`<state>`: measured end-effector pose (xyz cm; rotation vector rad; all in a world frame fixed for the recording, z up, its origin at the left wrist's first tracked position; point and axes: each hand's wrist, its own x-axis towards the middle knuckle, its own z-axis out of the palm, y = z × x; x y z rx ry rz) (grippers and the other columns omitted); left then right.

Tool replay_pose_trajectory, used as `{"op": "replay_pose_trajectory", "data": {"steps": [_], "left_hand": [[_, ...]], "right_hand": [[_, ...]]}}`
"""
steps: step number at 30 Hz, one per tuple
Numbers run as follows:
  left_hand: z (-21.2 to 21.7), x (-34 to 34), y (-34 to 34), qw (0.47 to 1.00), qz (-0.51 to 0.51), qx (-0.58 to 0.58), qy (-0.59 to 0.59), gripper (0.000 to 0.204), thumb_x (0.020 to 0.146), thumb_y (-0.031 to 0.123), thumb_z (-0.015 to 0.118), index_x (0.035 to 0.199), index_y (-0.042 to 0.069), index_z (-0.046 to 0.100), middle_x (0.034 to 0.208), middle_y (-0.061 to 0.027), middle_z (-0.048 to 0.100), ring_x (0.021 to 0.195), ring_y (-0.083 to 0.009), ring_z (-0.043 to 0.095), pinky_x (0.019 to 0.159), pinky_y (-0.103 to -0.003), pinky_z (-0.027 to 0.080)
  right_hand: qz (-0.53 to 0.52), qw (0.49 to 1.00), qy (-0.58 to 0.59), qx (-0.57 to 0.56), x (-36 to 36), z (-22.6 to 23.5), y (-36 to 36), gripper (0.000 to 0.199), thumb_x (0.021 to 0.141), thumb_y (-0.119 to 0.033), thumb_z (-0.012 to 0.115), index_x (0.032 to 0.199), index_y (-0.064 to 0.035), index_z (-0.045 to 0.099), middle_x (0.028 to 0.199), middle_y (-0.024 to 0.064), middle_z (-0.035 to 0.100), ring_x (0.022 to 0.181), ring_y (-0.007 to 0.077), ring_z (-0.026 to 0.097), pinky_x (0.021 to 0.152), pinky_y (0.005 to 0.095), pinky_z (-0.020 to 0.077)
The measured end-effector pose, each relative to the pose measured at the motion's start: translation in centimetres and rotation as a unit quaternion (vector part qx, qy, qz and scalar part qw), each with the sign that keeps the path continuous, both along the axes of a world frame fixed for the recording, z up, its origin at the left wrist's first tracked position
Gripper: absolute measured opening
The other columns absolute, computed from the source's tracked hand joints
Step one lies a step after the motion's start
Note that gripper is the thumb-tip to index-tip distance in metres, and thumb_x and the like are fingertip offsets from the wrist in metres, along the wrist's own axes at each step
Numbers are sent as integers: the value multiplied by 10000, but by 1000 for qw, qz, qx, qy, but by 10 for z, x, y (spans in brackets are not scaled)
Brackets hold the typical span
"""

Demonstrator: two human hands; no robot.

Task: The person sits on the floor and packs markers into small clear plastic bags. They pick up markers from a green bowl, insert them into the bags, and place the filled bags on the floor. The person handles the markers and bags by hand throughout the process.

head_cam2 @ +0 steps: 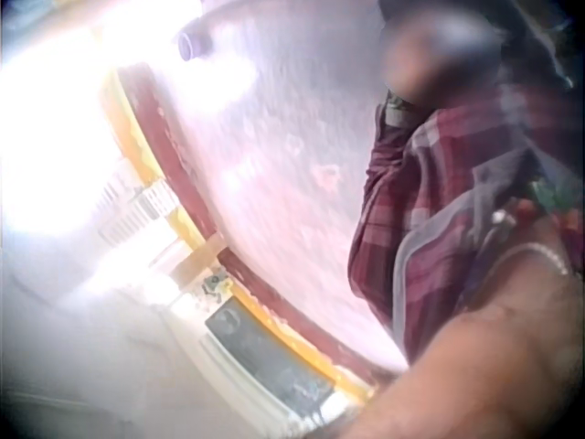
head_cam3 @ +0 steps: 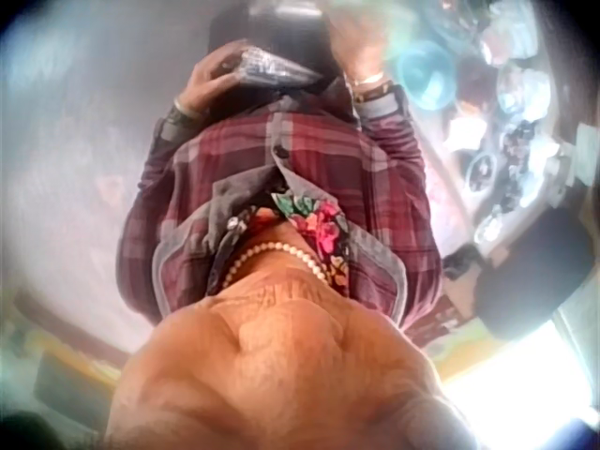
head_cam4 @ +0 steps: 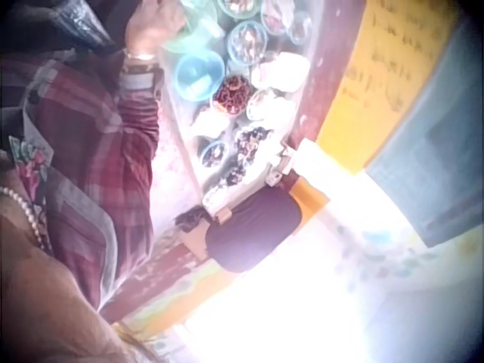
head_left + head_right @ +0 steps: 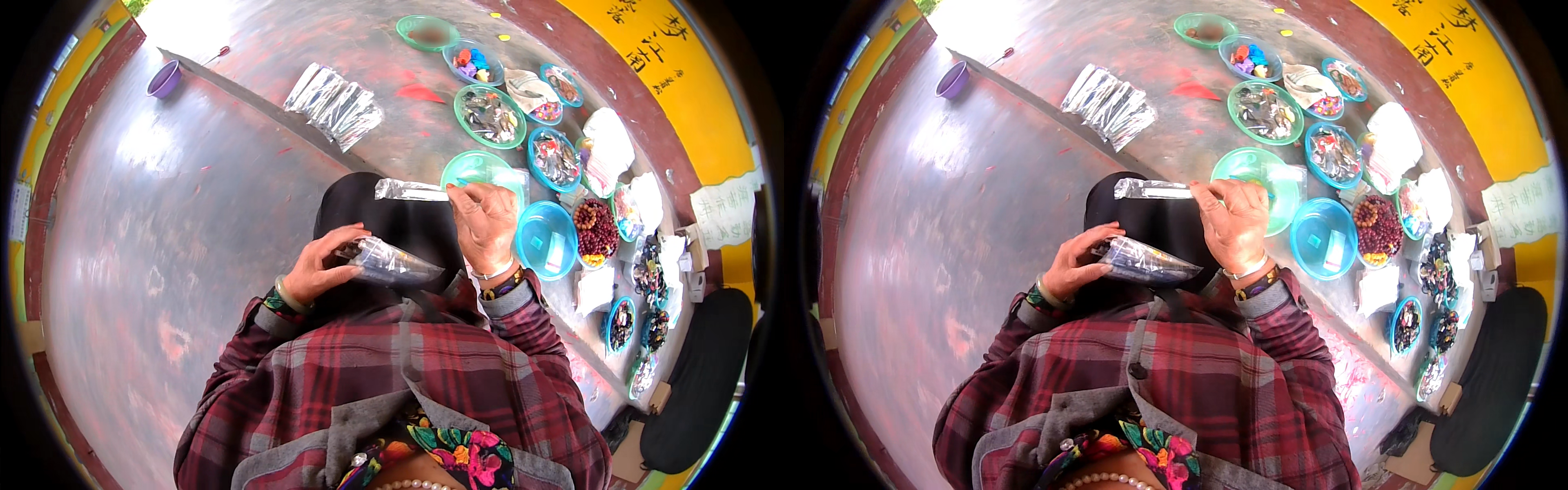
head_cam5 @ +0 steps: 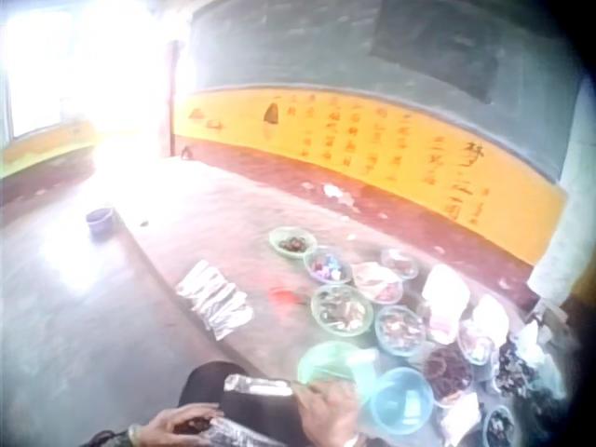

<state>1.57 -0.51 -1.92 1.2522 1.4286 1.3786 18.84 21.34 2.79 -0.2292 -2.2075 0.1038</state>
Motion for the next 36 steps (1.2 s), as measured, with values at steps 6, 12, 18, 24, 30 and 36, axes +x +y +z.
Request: {"op": "replay_pose_trajectory", "data": {"steps": [6,12,18,24,30,36], "left_hand": [[-9,-7,-1,998,36,13,-57,450,766,118,594,1184,-22,507,1224,-160,512,1230,-250,405,1000,-340,312],[8,-16,19,992,86,43,76,382,783,60,568,1151,-30,522,1189,-139,535,1144,-205,467,976,-316,339],[31,2,50,981,105,66,-148,232,856,32,518,1068,-48,566,1018,-94,608,933,-129,561,815,-241,436],[33,4,55,962,172,21,-213,206,894,46,475,1023,-62,594,856,-80,645,791,-112,582,733,-211,444],[24,0,53,921,195,73,-329,210,900,82,484,1020,-56,588,935,-139,635,842,-193,606,792,-322,465],[25,5,54,916,188,71,-346,226,909,117,486,1011,-59,586,907,-140,635,832,-198,601,770,-323,461]], "right_hand": [[33,998,32,40,-13,-2,-3,380,580,8,672,937,-121,676,791,-2,517,735,189,506,651,326,383],[50,996,31,63,-19,-2,-6,392,575,4,667,948,-116,678,796,-8,517,743,177,504,644,327,380],[53,994,9,99,-20,-2,-10,377,591,3,655,951,-108,680,815,-11,507,738,168,498,647,324,374],[4,994,21,-106,-17,-1,-6,540,598,-47,719,1117,-68,574,942,54,561,861,244,536,769,327,409],[187,707,63,-679,-4,-13,5,463,750,-21,683,1178,-5,508,1018,47,587,931,141,548,812,289,438],[211,650,139,-717,-4,-14,-5,194,810,-20,630,1002,3,623,866,53,635,788,131,591,733,247,460]]}}
